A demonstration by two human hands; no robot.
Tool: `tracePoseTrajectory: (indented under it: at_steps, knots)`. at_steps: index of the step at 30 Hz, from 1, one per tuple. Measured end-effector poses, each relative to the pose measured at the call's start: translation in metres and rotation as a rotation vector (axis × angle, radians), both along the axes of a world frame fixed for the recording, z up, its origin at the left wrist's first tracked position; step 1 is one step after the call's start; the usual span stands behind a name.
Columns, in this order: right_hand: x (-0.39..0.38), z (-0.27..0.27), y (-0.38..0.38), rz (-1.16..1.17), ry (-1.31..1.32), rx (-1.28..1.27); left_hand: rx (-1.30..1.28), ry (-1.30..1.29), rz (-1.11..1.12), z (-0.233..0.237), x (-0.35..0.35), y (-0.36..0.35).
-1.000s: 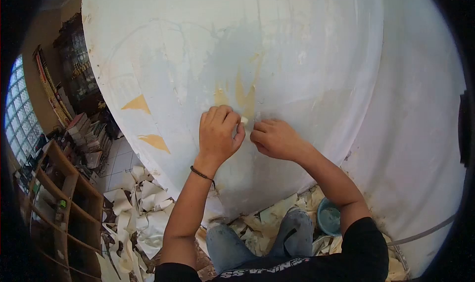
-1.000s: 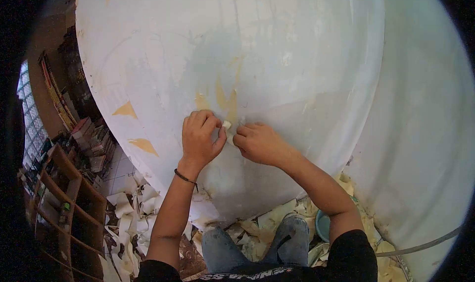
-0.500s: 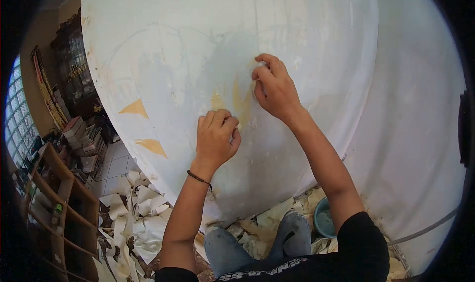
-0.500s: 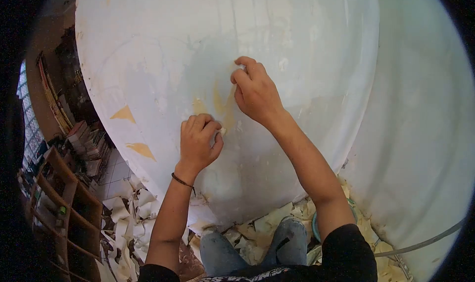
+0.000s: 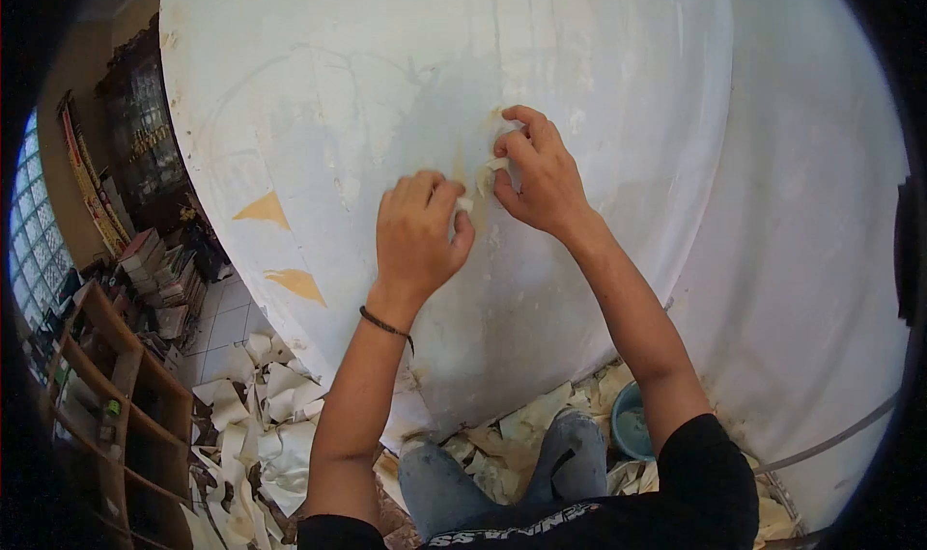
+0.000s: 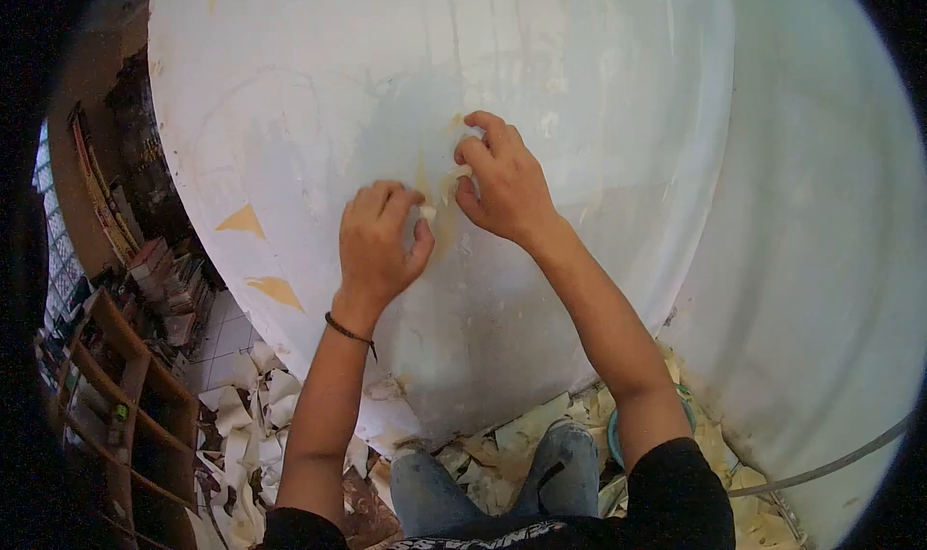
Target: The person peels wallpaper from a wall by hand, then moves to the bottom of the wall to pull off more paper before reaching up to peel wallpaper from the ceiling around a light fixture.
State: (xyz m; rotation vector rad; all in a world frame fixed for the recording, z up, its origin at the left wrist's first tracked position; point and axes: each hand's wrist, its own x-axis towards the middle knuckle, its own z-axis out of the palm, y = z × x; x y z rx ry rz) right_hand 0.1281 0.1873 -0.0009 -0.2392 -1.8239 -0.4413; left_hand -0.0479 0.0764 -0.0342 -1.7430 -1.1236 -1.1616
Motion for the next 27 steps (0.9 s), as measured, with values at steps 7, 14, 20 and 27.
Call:
tracePoseTrajectory:
  at_steps: [7, 14, 20, 27]
  knots:
    - [0.003, -0.007, -0.002, -0.059, -0.09, 0.036, 0.079, 0.098, 0.04, 0.051, 0.0, 0.017]
    - [-0.001, -0.032, -0.005, -0.01, -0.148, 0.105, 0.037, 0.18, 0.085, 0.053, -0.001, 0.016]
    - [0.004, -0.036, 0.003, 0.194, -0.073, -0.052, 0.009, 0.181, 0.035, 0.034, -0.007, 0.011]
    - [-0.006, -0.023, 0.005, 0.044, 0.055, -0.024, -0.013, 0.182, 0.057, 0.022, -0.009, 0.008]
